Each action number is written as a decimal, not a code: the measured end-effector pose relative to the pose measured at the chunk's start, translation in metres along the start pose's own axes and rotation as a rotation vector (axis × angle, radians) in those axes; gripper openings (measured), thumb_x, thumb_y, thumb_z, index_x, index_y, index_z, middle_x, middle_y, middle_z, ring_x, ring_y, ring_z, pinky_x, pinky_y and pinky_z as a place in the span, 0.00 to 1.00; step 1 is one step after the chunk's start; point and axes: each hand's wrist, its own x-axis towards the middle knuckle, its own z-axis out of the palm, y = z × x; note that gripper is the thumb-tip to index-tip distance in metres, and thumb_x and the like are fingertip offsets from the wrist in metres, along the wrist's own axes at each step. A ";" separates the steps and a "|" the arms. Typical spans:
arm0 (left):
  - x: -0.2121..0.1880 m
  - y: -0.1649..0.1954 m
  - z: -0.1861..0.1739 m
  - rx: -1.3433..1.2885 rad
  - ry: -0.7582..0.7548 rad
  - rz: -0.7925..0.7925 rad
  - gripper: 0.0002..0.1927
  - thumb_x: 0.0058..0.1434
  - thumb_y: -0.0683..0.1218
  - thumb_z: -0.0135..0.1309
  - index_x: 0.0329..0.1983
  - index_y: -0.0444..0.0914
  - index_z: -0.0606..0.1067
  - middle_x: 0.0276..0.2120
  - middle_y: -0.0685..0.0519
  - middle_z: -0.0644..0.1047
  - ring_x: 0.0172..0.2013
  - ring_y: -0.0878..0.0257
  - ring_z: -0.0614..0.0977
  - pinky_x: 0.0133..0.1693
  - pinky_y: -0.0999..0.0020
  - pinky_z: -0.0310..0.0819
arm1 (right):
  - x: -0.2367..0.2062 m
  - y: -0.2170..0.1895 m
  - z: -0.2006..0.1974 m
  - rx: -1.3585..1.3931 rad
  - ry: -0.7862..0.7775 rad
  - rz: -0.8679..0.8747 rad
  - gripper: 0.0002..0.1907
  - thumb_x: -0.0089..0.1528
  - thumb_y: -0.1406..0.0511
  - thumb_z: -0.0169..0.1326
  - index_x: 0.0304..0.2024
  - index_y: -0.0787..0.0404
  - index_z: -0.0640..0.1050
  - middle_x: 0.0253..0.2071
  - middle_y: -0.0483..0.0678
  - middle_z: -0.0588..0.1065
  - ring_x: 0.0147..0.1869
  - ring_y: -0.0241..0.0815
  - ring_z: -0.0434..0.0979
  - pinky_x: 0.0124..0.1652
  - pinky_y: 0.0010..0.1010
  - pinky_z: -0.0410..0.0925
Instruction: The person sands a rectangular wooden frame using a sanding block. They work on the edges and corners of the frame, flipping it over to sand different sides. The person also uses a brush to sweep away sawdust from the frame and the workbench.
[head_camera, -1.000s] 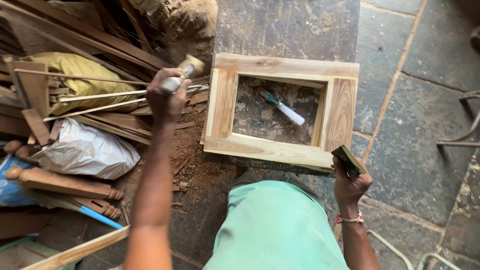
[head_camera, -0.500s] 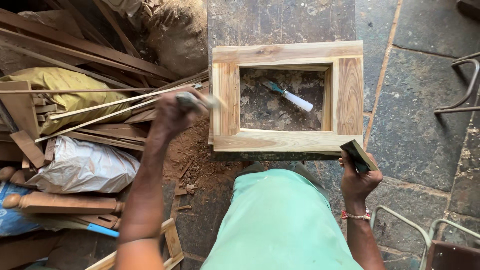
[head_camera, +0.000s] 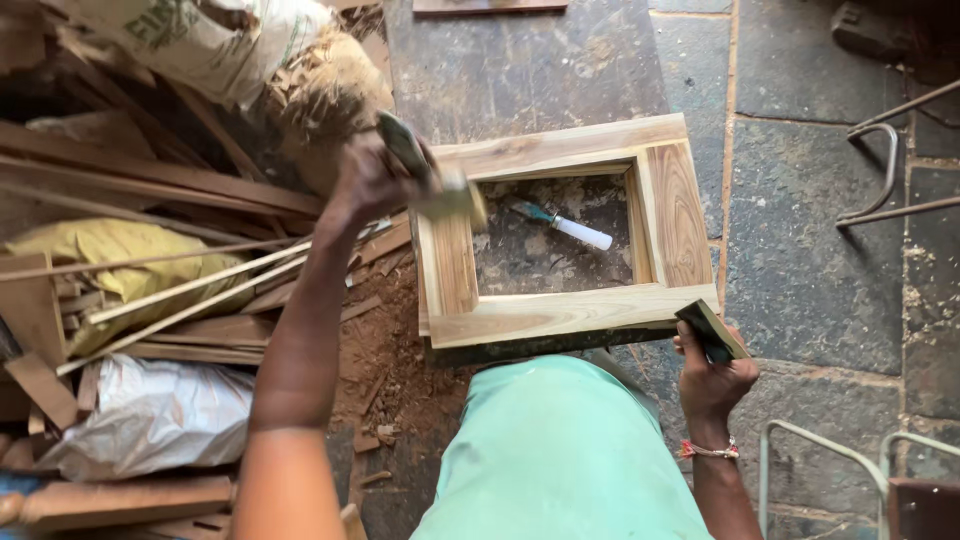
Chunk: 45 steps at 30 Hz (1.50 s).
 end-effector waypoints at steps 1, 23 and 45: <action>0.000 -0.003 0.005 -0.089 -0.089 0.048 0.08 0.58 0.41 0.64 0.40 0.39 0.78 0.32 0.49 0.81 0.27 0.62 0.84 0.27 0.66 0.77 | -0.001 0.001 0.000 0.006 0.012 0.038 0.08 0.67 0.68 0.63 0.45 0.67 0.81 0.32 0.47 0.79 0.34 0.35 0.80 0.35 0.25 0.72; 0.072 -0.034 0.023 0.885 0.848 0.125 0.11 0.67 0.39 0.57 0.53 0.40 0.77 0.46 0.47 0.82 0.43 0.57 0.86 0.41 0.65 0.84 | 0.017 0.007 0.014 -0.044 0.011 0.076 0.05 0.64 0.69 0.64 0.39 0.67 0.82 0.28 0.46 0.80 0.30 0.34 0.79 0.33 0.26 0.71; -0.009 0.010 0.130 0.119 0.480 -0.327 0.27 0.71 0.49 0.55 0.70 0.40 0.63 0.65 0.42 0.70 0.65 0.49 0.74 0.64 0.55 0.71 | -0.001 0.024 0.001 0.735 0.013 0.592 0.13 0.58 0.73 0.60 0.45 0.68 0.78 0.36 0.50 0.81 0.34 0.40 0.81 0.29 0.31 0.76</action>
